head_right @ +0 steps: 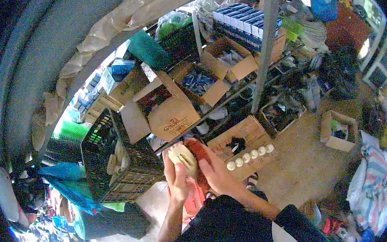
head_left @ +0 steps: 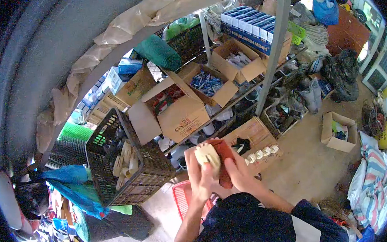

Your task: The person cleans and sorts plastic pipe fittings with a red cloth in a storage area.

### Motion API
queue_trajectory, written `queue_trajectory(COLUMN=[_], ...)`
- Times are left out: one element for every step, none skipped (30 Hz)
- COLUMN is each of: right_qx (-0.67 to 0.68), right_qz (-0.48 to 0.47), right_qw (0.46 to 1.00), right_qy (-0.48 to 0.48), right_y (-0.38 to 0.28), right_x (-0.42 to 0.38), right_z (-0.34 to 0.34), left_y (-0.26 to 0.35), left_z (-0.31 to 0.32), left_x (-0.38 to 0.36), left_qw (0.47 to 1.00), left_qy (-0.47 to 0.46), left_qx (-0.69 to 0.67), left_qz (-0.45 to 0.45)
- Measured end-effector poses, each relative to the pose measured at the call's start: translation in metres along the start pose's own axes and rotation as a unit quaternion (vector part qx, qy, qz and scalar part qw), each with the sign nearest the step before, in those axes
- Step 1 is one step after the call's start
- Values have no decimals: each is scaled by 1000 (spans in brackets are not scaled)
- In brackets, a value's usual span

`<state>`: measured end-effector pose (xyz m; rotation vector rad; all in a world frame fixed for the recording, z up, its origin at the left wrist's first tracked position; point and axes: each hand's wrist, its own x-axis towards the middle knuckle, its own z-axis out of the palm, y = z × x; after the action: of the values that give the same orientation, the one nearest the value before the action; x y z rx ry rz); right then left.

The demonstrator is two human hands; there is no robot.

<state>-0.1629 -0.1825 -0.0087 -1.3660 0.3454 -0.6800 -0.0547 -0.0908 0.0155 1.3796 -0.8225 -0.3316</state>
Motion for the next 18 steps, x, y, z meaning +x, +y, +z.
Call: queue_trajectory(right_qx=[20,98,176,216,130,10,-106,-244,-211,-236,-261,-285,-283,-295,-307,-318,-230,-226], right_qz=[43,81,111,92,172,102,22,-205,-155,-155,-157,-156,-146,-170,-194,-215,-173,-167], right_qw=[998,988,968,958,968,992,994,948,963,956,946,937,939,932,924,916,956,958], right_qy=[39,86,138,167,128,73,36,-19,-64,-86,-108,-130,-127,-123,-118,-113,-63,-62], right_y=[28,12,-5,-8,-19,-25,-32,-31,-40,-40,-38,-36,-28,-28,-29,-29,-24,-33], right_x=[-2,2,6,12,12,13,15,18,9,2,-5,-15,-24,-21,-17,-13,-2,6], right_z=[-11,-11,-11,-14,-14,-6,1,15,19,20,21,22,26,24,21,19,17,14], left_y=[0,0,0,0,-1,-2,-2,3,9,7,13,21,22,23,16,11,10,6], left_z=[-1,-2,-5,-6,-5,-1,5,12,20,12,5,-3,-7,-8,-6,0,10,14], left_x=[-1,-3,-3,-4,-5,-8,-9,-3,4,10,17,29,28,29,24,12,1,-8], left_qw=[997,990,974,952,958,964,969,951,927,970,945,934,946,955,966,976,983,977], left_qy=[22,48,73,96,87,78,66,144,223,170,186,191,204,214,186,157,130,84], left_qx=[-54,-110,-171,-232,-207,-183,-157,-189,-219,-139,-233,-261,-211,-163,-131,-97,-49,-94], left_qz=[-41,-80,-129,-177,-177,-178,-179,-198,-208,-106,-132,-149,-140,-127,-120,-116,-117,-173])
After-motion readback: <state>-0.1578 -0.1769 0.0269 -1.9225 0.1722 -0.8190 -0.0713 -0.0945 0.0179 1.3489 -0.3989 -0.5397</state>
